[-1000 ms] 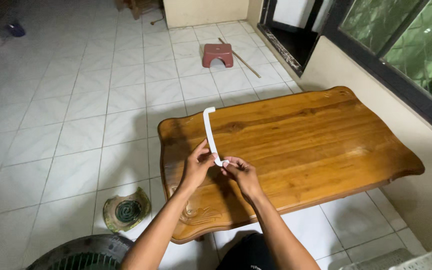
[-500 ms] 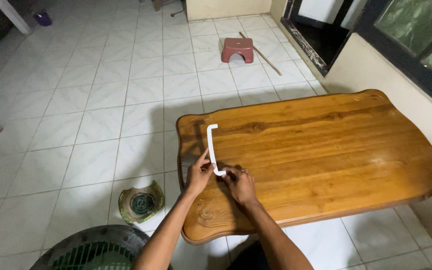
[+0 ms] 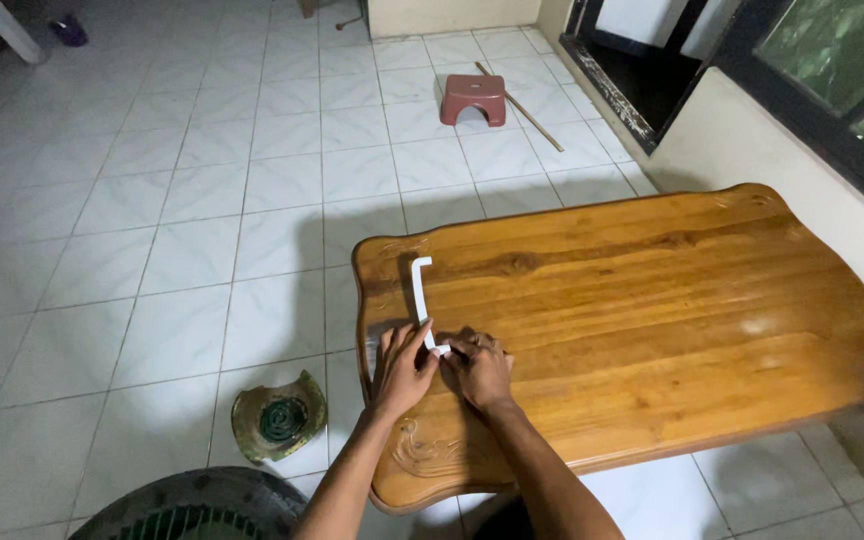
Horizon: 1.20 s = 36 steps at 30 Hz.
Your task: The person disassembles a white plastic three-tier storage shelf by hand. They remove the top tray's front handle, then detach the vertical support poles from the trays, and finally lift the top tray off the frame.
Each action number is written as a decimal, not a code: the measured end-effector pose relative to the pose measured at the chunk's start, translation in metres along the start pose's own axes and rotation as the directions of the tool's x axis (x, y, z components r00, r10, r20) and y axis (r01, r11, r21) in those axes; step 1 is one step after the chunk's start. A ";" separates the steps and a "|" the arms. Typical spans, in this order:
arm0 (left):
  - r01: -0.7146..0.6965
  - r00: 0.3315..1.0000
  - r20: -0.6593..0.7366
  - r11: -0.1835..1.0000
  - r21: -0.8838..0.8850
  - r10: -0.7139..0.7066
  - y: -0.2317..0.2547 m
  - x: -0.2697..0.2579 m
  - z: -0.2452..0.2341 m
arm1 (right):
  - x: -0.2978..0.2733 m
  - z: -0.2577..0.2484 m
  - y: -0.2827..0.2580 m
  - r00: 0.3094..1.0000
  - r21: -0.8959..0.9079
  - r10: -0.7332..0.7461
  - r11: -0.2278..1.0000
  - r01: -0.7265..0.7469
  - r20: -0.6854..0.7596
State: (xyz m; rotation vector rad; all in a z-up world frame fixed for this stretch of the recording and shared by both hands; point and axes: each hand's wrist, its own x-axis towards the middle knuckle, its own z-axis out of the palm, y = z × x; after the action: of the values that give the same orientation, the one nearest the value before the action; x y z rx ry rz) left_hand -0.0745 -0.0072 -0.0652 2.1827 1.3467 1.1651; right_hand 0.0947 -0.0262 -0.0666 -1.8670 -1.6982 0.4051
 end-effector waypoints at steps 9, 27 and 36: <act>0.044 0.998 0.039 0.988 0.150 -0.050 0.001 0.001 0.007 | 0.001 -0.008 -0.022 0.996 -0.091 0.093 0.992 -0.091 0.019; -0.039 0.993 -0.109 0.999 0.037 0.043 -0.012 -0.004 0.018 | -0.013 -0.037 0.003 0.969 0.175 -0.231 0.954 0.243 -0.085; -0.164 0.985 -0.023 0.963 0.214 0.173 0.049 0.017 0.033 | -0.027 -0.126 0.044 0.932 -0.286 -0.338 0.913 0.291 -0.133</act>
State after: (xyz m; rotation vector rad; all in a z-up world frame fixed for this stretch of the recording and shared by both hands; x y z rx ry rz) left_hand -0.0159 -0.0131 -0.0467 2.4789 1.3800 1.1804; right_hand 0.1991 -0.0802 0.0016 -1.6973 -1.9572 -0.1228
